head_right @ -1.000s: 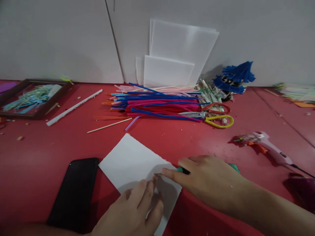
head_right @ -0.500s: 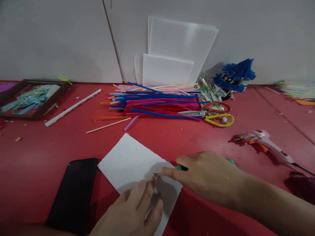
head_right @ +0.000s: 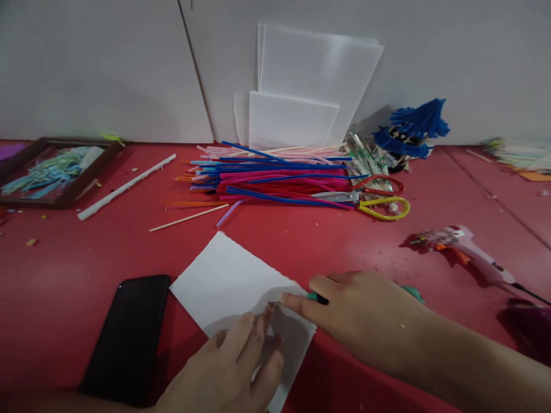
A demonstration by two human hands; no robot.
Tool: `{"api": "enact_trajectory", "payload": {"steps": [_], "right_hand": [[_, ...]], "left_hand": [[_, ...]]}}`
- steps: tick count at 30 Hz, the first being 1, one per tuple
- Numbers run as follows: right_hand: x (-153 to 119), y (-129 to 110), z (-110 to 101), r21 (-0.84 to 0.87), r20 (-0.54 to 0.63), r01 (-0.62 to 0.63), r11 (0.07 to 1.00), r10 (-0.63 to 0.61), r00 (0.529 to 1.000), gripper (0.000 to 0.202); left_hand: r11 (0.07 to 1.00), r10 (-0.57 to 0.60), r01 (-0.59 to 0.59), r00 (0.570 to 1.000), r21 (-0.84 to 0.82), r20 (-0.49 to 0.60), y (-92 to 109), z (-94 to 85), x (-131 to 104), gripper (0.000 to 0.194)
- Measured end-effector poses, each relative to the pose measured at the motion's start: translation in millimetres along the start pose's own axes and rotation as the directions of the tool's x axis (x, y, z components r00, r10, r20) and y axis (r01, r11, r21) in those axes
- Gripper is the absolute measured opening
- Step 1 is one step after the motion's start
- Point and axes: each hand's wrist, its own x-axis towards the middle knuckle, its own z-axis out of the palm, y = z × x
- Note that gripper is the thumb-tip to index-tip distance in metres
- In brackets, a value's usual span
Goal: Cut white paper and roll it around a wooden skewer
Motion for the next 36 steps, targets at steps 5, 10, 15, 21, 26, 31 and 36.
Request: {"api": "enact_trajectory", "payload": {"steps": [5, 10, 15, 21, 26, 31, 36], "right_hand": [[-1, 1, 1, 0.014, -0.014, 0.021, 1.000, -0.020, 1.000, 0.070], [-5, 1, 3, -0.006, 0.008, 0.002, 1.000, -0.002, 1.000, 0.070], [-8, 3, 3, -0.016, 0.033, 0.019, 1.000, -0.018, 0.999, 0.074], [-11, 7, 3, -0.042, 0.036, 0.053, 0.998, -0.051, 0.998, 0.082], [-14, 7, -1, -0.058, 0.071, 0.052, 0.997, -0.048, 0.996, 0.083], [-16, 6, -2, -0.015, 0.018, 0.033, 0.999, -0.033, 0.999, 0.082], [-20, 9, 5, 0.040, 0.019, 0.013, 0.999, -0.013, 1.000, 0.089]], "left_hand": [[0.999, -0.029, 0.028, 0.998, -0.027, -0.049, 2, 4.4, -1, 0.020], [0.999, 0.033, -0.032, 0.999, -0.029, 0.036, 1, 4.7, -4, 0.022], [1.000, 0.007, -0.006, 0.998, -0.023, 0.055, 1, 2.4, -5, 0.024], [1.000, 0.004, -0.004, 1.000, 0.002, 0.025, 1, 0.6, -2, 0.022], [1.000, 0.000, 0.000, 0.999, 0.006, 0.036, 2, 1.7, -3, 0.021], [1.000, 0.010, -0.009, 0.997, -0.009, 0.080, 2, 0.6, -3, 0.026], [1.000, -0.016, 0.016, 0.999, 0.011, 0.027, 1, -0.5, -1, 0.021]]}}
